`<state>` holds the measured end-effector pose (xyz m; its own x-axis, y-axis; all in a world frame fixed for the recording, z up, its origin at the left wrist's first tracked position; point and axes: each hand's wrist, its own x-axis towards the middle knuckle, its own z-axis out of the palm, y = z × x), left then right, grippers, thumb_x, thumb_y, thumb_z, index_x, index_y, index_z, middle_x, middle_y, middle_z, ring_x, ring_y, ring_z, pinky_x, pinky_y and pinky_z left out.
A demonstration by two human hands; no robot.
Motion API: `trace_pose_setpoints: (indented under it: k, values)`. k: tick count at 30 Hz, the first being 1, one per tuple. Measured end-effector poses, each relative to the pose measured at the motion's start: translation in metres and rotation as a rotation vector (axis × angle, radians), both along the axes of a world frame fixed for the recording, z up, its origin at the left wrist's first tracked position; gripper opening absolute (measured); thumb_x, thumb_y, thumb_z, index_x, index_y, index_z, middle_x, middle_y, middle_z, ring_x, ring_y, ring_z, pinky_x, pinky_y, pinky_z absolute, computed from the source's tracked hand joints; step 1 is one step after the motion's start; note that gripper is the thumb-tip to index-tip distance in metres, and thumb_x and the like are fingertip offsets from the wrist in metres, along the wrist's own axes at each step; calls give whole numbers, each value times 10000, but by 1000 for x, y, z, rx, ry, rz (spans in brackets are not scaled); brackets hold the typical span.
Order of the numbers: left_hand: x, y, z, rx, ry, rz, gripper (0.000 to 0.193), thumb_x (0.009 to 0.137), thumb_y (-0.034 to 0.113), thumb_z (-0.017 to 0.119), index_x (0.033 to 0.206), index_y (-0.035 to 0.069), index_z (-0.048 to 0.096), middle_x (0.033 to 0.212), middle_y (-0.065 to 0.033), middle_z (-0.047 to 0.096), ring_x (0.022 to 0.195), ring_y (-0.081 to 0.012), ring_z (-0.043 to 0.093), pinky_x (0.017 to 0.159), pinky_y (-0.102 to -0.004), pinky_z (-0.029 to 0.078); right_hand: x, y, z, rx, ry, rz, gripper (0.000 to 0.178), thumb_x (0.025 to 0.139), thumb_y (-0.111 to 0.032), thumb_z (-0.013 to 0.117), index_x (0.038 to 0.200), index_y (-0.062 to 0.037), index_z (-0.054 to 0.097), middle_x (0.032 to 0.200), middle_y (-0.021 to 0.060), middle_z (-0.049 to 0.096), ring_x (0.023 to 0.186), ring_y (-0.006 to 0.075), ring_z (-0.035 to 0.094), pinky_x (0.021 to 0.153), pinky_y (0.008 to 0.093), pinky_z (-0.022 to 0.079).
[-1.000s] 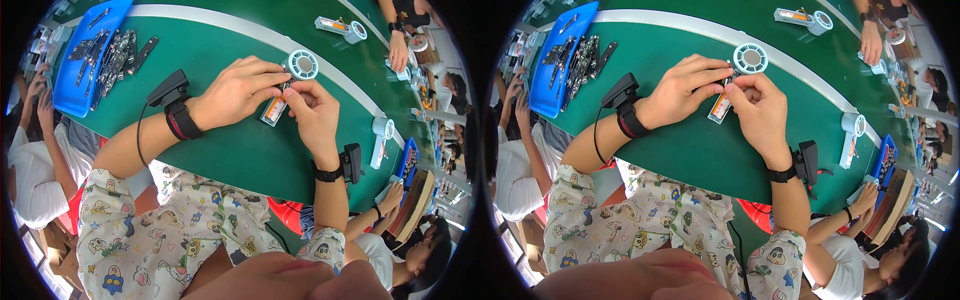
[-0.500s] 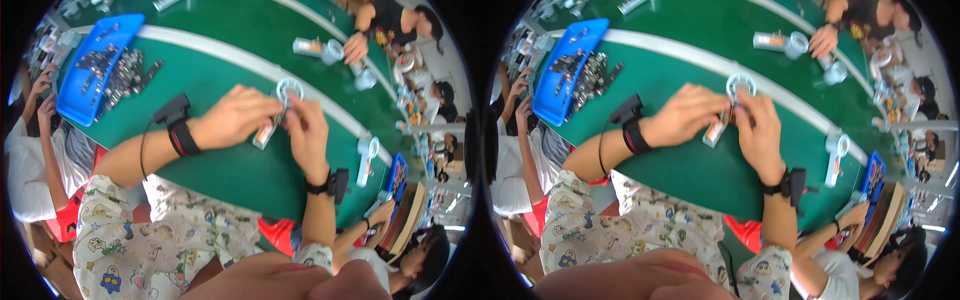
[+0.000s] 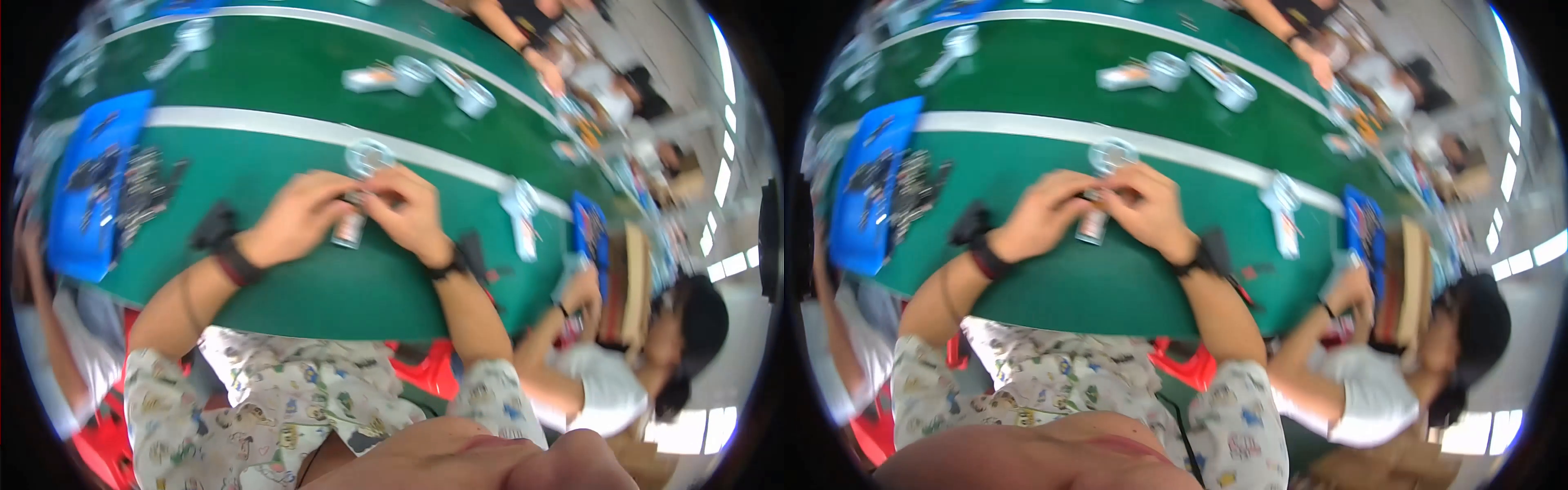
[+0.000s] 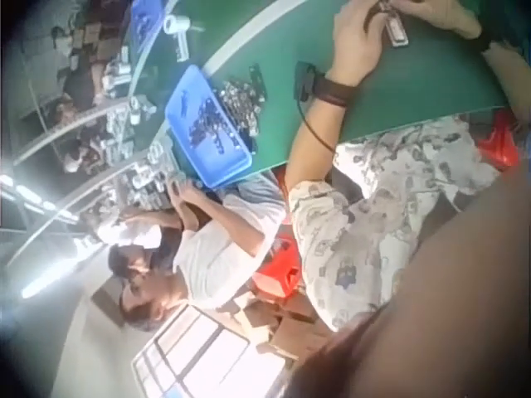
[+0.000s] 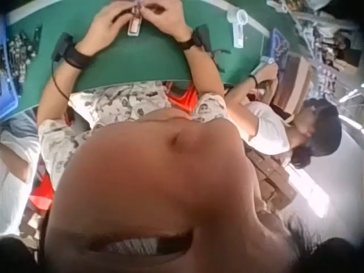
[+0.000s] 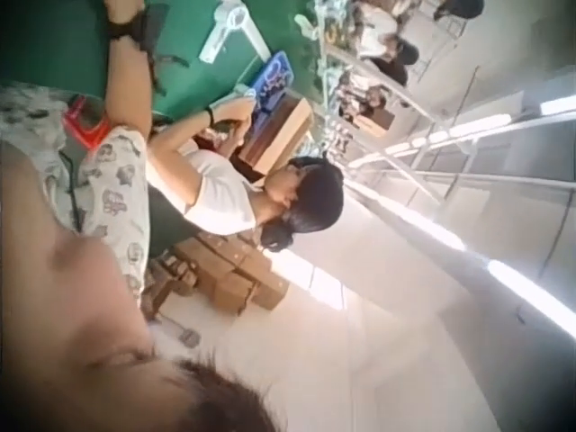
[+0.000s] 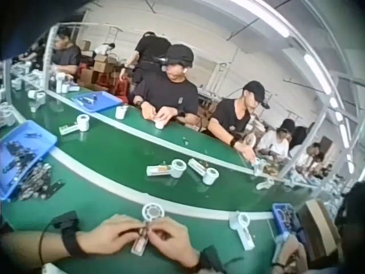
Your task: Assembling small electronic components into plastic housings on a factory production line.
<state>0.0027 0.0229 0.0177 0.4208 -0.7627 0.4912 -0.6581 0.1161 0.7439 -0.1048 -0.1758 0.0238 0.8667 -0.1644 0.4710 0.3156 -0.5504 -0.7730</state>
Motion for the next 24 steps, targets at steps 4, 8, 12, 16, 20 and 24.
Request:
trace_pose_setpoints:
  k: [4, 8, 12, 16, 20, 24]
  values:
    - [5, -2, 7, 32, 40, -53, 297, 934, 45, 664, 1231, 36, 667, 1151, -144, 691, 1072, -336, 644, 948, -408, 483, -2, -4, -4, 98, 63, 3, 138, 848, -44, 781, 973, -17, 729, 986, 93, 734, 706, 104, 659, 593, 219, 507]
    - [6, -9, 6, 51, 36, -63, 306, 942, 41, 656, 1247, 37, 658, 1159, -135, 678, 1073, -324, 632, 957, -399, 472, -7, -9, 2, 330, 211, 13, 123, 874, -44, 774, 977, -1, 723, 948, 93, 742, 654, 92, 660, 546, 209, 497]
    - [4, -5, 7, 83, -24, -28, 321, 940, 40, 659, 1261, 43, 653, 1185, -125, 657, 1091, -310, 615, 964, -391, 462, -14, 1, 9, 577, 389, -23, 114, 905, -44, 755, 1004, 6, 728, 904, 91, 741, 632, 96, 662, 522, 220, 498]
    - [5, -4, 7, 106, -64, -17, 332, 934, 39, 665, 1266, 51, 659, 1189, -118, 639, 1098, -304, 602, 962, -390, 461, -13, 1, 8, 640, 397, 48, 132, 928, -41, 731, 1051, 8, 731, 891, 86, 738, 650, 97, 665, 524, 228, 500]
    - [5, -5, 6, 119, -37, -27, 333, 931, 42, 672, 1263, 56, 668, 1177, -112, 635, 1097, -299, 599, 966, -388, 461, -11, -1, 7, 667, 393, 86, 148, 943, -38, 712, 1081, 14, 725, 905, 81, 735, 670, 98, 666, 535, 226, 501]
    - [6, -6, 4, 118, 44, -21, 329, 922, 39, 682, 1250, 60, 681, 1162, -111, 636, 1082, -295, 605, 964, -385, 466, -10, 0, 8, 698, 396, 109, 146, 942, -46, 717, 1075, 14, 711, 915, 74, 731, 687, 98, 665, 546, 223, 502]
